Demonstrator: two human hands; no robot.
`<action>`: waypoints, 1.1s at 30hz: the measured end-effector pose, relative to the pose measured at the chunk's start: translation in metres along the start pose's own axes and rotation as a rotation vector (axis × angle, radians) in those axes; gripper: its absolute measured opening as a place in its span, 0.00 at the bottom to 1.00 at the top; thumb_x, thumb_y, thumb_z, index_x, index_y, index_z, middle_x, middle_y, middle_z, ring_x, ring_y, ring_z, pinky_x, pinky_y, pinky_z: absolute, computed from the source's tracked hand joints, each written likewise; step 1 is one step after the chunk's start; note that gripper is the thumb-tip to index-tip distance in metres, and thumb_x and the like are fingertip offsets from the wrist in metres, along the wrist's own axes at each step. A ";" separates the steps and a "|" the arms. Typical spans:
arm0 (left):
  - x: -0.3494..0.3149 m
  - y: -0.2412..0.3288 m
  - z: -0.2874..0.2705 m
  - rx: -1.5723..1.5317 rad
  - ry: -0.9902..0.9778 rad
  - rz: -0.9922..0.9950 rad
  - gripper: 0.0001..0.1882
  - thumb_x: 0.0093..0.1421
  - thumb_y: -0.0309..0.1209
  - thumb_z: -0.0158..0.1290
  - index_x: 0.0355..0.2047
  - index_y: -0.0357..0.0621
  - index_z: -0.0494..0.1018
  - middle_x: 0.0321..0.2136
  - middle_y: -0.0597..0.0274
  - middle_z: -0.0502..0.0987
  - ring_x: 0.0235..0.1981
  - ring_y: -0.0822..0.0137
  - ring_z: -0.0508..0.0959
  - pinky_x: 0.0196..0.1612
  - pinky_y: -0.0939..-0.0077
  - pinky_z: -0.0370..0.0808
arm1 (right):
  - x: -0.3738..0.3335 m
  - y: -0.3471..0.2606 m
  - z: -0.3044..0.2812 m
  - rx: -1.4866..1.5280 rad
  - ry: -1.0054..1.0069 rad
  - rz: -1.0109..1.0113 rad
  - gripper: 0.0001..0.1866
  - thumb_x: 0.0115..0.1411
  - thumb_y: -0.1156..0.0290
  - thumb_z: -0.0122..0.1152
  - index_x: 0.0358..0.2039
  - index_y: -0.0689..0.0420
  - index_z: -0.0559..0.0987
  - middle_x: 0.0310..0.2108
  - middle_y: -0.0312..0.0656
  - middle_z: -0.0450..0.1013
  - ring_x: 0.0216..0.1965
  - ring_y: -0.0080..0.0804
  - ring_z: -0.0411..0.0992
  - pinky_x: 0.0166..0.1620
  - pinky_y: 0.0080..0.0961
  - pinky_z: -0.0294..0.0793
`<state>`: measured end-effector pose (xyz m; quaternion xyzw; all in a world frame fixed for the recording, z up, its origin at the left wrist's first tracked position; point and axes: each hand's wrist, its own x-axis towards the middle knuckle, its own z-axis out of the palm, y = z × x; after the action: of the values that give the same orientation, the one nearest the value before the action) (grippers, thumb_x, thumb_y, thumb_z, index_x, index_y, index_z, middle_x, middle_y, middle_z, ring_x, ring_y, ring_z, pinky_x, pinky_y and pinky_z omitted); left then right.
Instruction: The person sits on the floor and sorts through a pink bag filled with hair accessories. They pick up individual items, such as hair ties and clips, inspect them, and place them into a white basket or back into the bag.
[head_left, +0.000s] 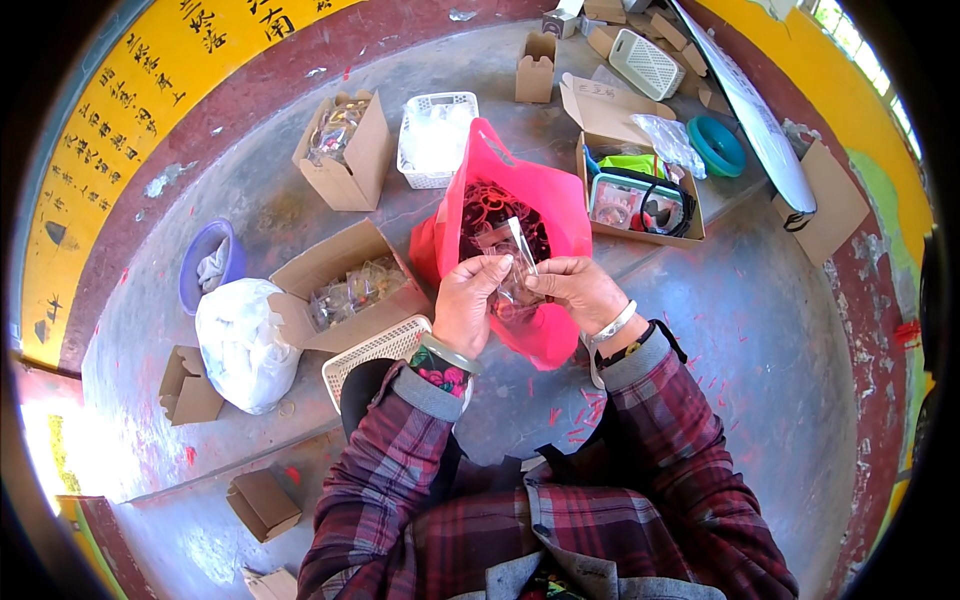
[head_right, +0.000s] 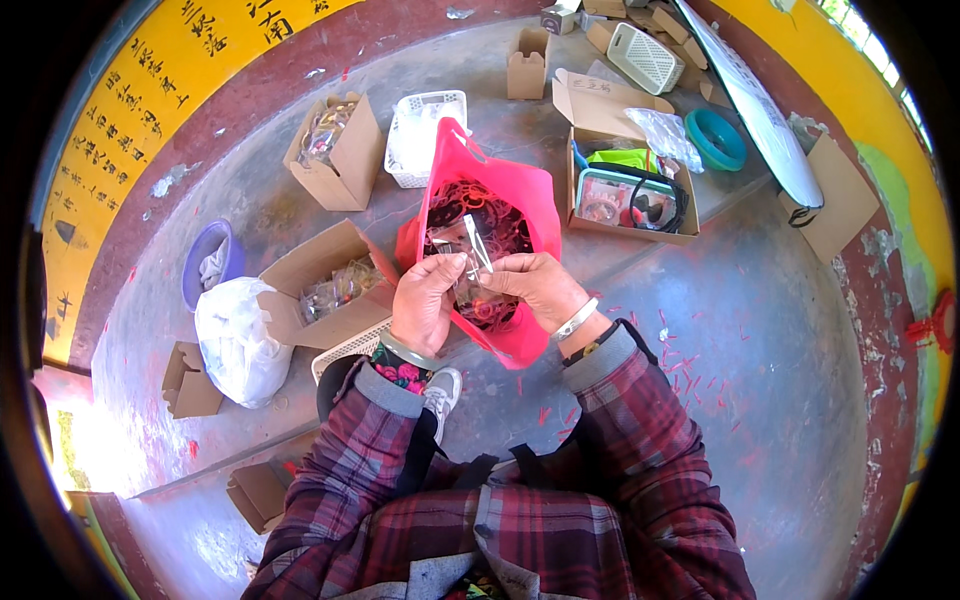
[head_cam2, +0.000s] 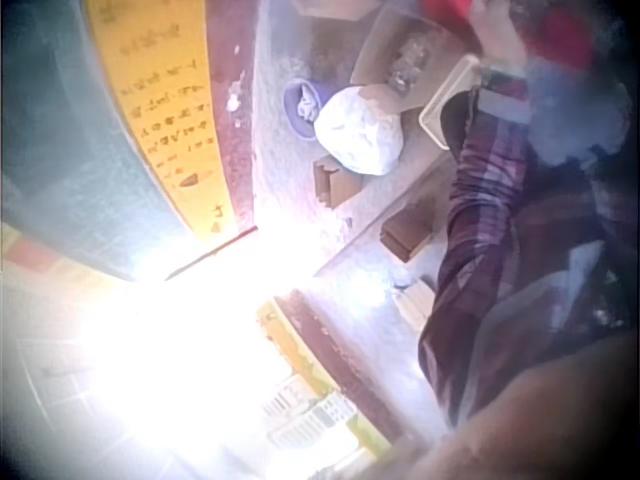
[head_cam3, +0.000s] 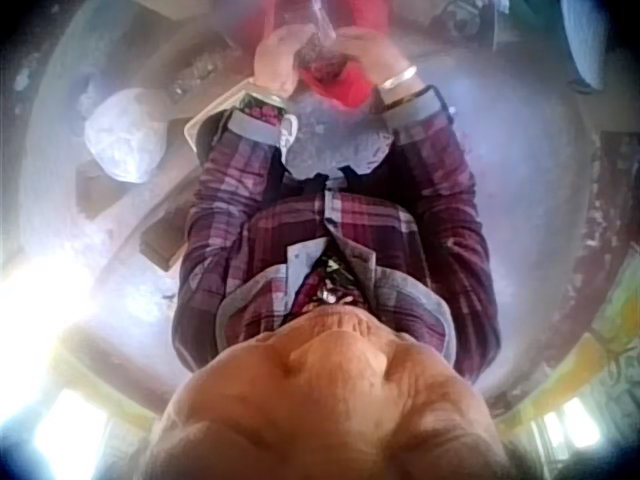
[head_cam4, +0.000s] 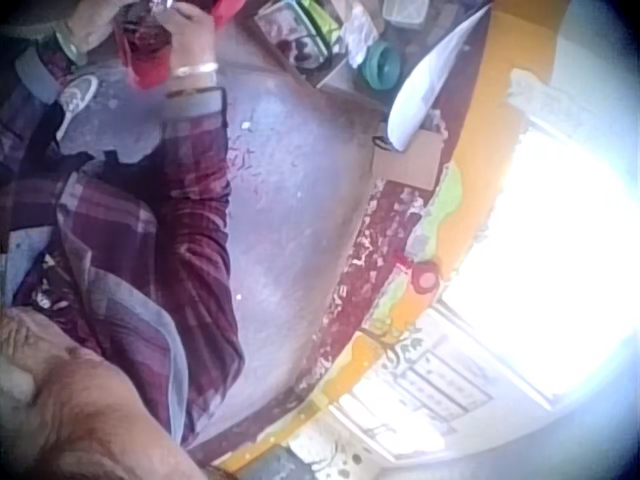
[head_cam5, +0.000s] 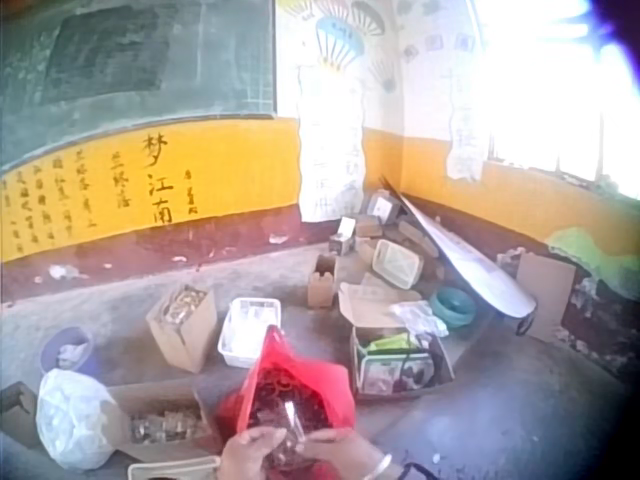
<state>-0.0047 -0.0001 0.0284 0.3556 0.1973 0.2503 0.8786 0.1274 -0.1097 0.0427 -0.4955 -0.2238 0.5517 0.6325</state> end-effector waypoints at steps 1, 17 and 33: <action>0.000 -0.001 -0.002 0.029 -0.015 0.008 0.06 0.57 0.27 0.53 0.32 0.36 0.73 0.29 0.61 0.76 0.30 0.71 0.75 0.39 0.77 0.71 | -0.001 0.000 0.000 -0.040 0.009 -0.012 0.09 0.51 0.74 0.63 0.32 0.66 0.79 0.27 0.40 0.76 0.28 0.23 0.72 0.35 0.18 0.71; 0.003 -0.014 0.005 0.303 0.054 0.312 0.10 0.56 0.26 0.54 0.39 0.38 0.70 0.32 0.65 0.75 0.38 0.76 0.72 0.42 0.82 0.69 | 0.001 0.001 0.003 -0.603 0.366 -0.348 0.04 0.48 0.76 0.63 0.22 0.64 0.79 0.20 0.38 0.74 0.22 0.19 0.69 0.26 0.18 0.66; -0.003 -0.025 0.003 0.302 0.082 0.154 0.10 0.62 0.32 0.46 0.35 0.36 0.72 0.27 0.67 0.74 0.26 0.80 0.72 0.31 0.86 0.70 | -0.008 0.002 0.038 -1.761 0.384 -1.031 0.05 0.44 0.69 0.52 0.24 0.55 0.72 0.24 0.36 0.64 0.32 0.33 0.64 0.39 0.32 0.62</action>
<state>0.0019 -0.0194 0.0130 0.4870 0.2404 0.2988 0.7847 0.0927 -0.1033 0.0584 -0.7059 -0.6278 -0.2328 0.2310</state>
